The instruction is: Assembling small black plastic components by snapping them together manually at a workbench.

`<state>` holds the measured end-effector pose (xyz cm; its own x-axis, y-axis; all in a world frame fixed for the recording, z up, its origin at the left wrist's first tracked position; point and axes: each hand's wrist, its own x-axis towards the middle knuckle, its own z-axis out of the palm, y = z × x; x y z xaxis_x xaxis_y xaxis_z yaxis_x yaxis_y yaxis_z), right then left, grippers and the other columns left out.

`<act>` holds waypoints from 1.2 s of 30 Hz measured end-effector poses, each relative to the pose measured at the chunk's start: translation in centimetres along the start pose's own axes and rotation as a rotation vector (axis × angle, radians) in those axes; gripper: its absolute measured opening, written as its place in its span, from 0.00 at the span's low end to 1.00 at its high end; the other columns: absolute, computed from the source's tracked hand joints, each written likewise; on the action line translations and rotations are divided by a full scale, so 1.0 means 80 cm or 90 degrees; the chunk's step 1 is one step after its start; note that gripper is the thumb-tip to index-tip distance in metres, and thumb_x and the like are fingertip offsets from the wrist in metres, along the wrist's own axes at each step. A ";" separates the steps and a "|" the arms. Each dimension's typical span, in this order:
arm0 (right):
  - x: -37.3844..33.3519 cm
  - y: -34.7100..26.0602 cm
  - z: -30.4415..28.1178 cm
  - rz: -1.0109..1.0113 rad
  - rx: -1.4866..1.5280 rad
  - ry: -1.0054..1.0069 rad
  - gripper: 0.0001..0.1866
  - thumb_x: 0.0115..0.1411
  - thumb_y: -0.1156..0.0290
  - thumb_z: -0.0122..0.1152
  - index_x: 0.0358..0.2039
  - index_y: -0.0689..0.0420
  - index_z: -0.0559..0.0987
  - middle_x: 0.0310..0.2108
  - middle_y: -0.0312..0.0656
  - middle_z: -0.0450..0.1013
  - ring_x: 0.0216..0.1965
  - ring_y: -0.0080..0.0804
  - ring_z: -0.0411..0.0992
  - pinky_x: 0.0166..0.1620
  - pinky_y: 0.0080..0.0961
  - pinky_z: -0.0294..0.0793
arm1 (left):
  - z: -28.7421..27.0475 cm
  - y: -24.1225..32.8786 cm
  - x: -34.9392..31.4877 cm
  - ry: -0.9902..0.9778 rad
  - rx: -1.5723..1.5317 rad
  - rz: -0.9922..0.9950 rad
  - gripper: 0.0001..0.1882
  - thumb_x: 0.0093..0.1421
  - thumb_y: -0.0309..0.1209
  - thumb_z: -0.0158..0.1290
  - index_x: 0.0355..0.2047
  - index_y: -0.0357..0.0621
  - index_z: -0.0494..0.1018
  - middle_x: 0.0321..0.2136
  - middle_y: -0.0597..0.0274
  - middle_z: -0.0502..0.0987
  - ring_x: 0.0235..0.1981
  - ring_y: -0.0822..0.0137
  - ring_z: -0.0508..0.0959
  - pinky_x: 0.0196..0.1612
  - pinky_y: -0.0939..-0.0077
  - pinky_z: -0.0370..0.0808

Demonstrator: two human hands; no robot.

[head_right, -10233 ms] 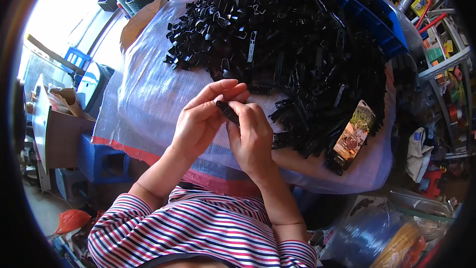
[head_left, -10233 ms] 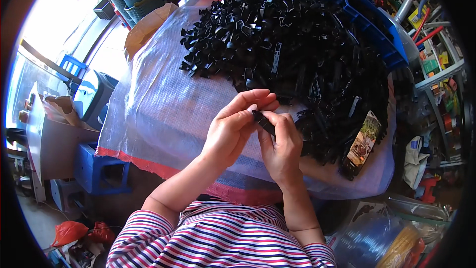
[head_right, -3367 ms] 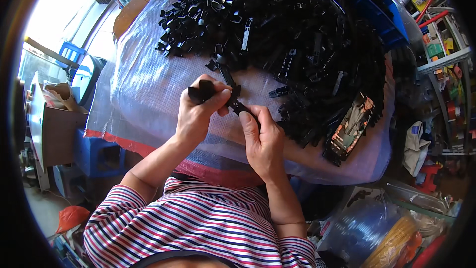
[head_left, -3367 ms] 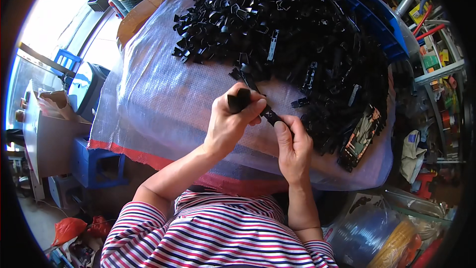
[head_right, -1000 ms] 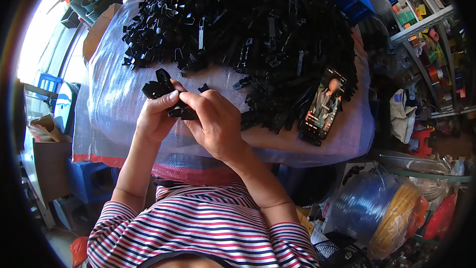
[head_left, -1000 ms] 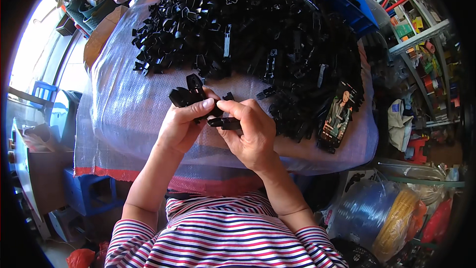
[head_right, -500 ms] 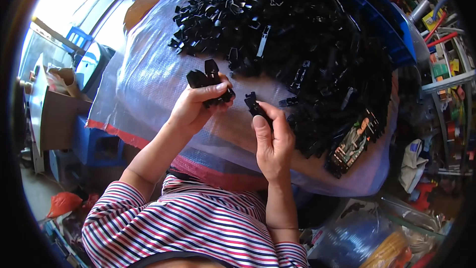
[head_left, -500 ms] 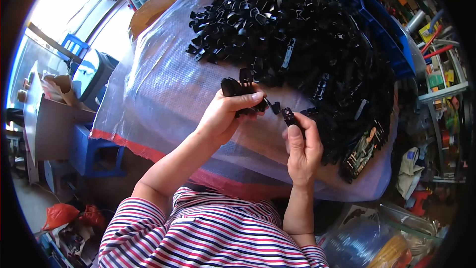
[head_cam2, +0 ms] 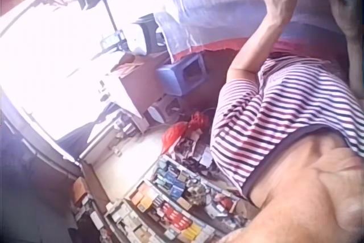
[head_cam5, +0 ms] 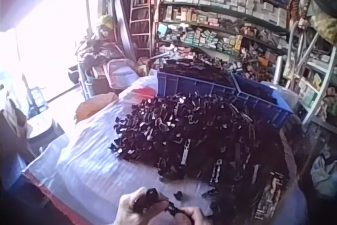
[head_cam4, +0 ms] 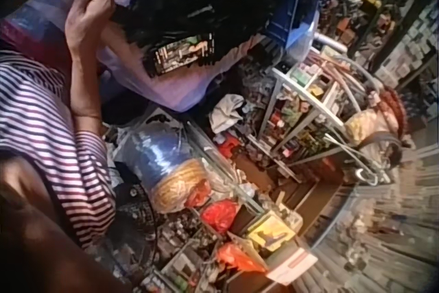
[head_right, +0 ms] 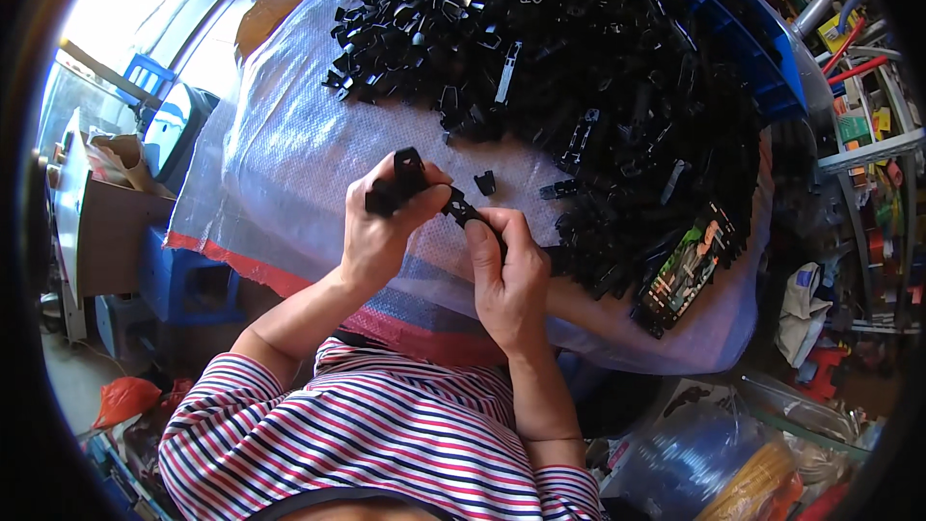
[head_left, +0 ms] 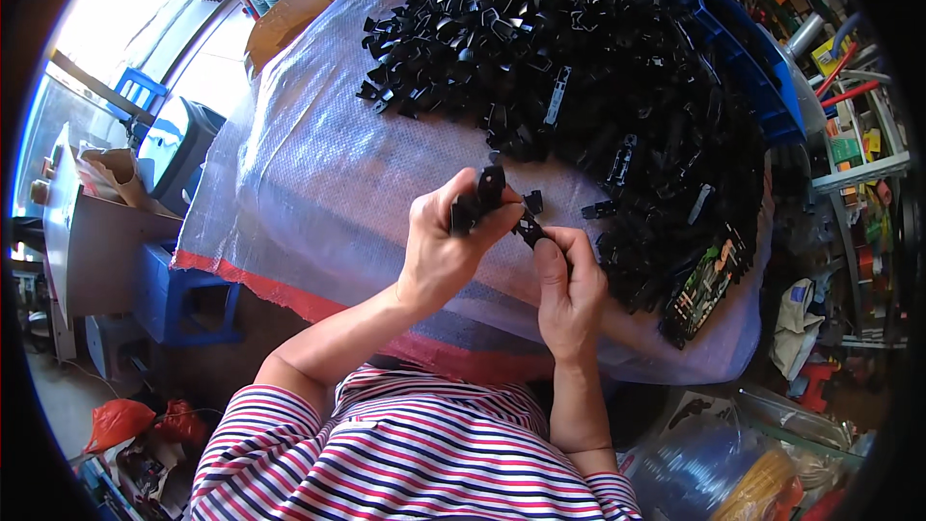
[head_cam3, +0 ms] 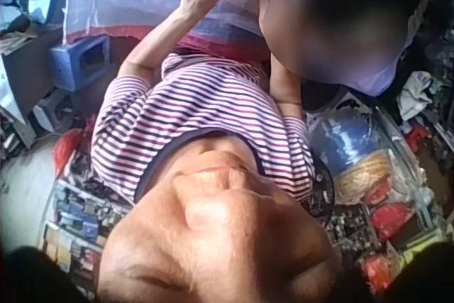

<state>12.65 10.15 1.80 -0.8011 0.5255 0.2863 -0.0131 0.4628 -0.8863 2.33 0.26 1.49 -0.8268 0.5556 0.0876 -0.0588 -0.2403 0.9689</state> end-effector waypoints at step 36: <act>-0.019 -0.011 -0.008 -0.035 0.158 0.005 0.38 0.49 0.79 0.58 0.60 0.60 0.52 0.44 0.49 0.62 0.45 0.43 0.66 0.48 0.32 0.66 | 0.030 0.033 -0.012 -0.398 -0.154 -0.300 0.46 0.46 0.40 0.59 0.61 0.41 0.47 0.60 0.54 0.53 0.61 0.60 0.53 0.62 0.64 0.47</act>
<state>14.29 9.43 2.36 -0.7909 0.5101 0.3379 -0.2031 0.3020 -0.9314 4.28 0.98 4.55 -0.2244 0.9653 -0.1337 -0.4998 0.0038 0.8662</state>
